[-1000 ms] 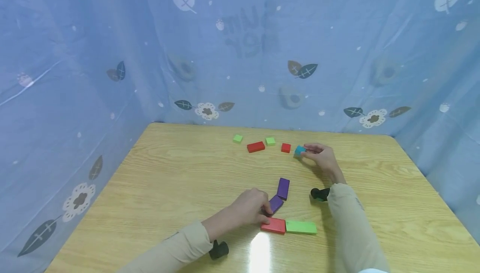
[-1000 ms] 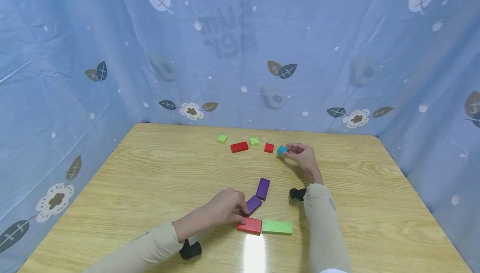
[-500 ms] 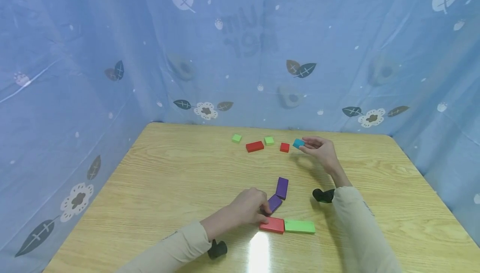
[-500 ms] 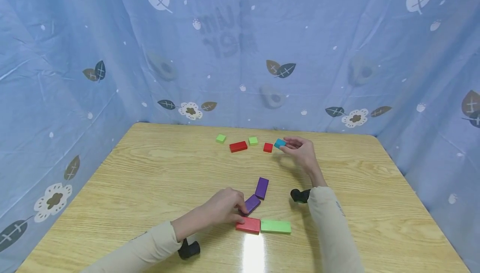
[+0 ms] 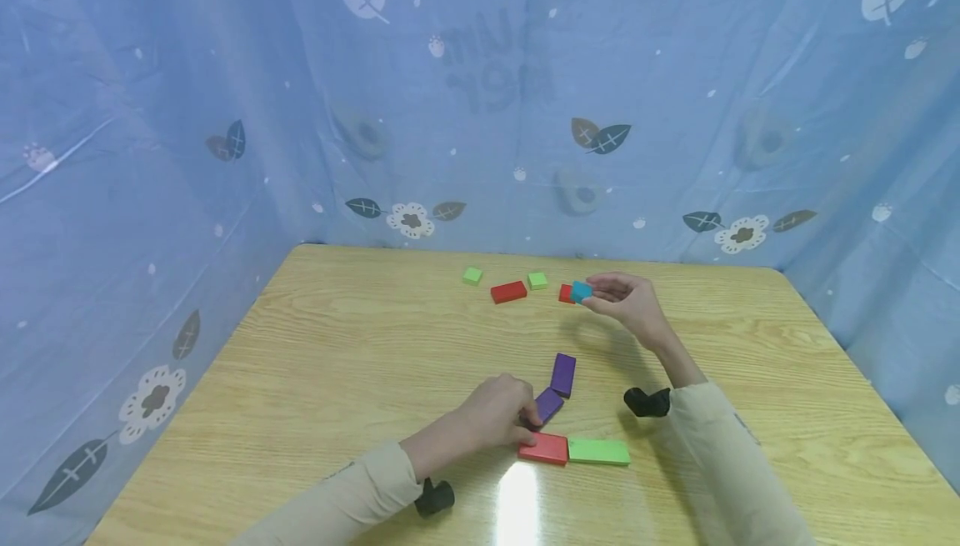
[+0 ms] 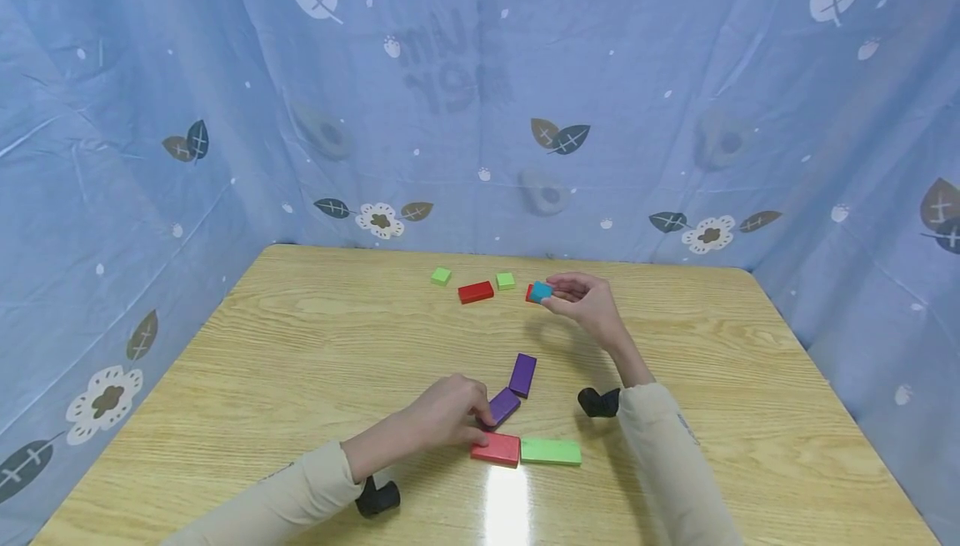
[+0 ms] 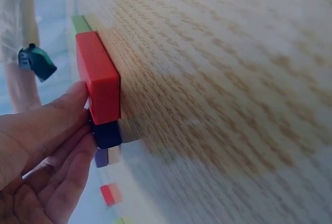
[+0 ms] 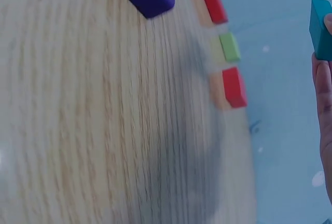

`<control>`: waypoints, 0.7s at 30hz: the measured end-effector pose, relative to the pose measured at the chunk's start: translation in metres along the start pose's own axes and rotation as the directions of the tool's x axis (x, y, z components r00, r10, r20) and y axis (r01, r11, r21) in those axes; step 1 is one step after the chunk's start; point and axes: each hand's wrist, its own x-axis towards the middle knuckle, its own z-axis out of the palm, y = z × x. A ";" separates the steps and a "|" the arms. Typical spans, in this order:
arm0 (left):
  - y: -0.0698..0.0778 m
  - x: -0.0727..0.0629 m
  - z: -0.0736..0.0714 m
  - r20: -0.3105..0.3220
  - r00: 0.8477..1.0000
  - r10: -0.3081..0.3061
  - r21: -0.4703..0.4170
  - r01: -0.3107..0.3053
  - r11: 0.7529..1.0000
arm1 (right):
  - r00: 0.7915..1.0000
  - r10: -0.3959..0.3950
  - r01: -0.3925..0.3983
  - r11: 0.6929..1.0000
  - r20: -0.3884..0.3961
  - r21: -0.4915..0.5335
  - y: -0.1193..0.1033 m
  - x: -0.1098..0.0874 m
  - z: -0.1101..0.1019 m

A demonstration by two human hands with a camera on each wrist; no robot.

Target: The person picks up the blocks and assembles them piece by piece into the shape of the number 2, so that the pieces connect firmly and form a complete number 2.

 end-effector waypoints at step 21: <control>-0.001 0.001 0.002 0.007 1.000 -0.005 -0.014 0.005 1.000 | 0.994 0.018 -0.012 0.998 0.108 -0.057 0.000 -0.012 0.009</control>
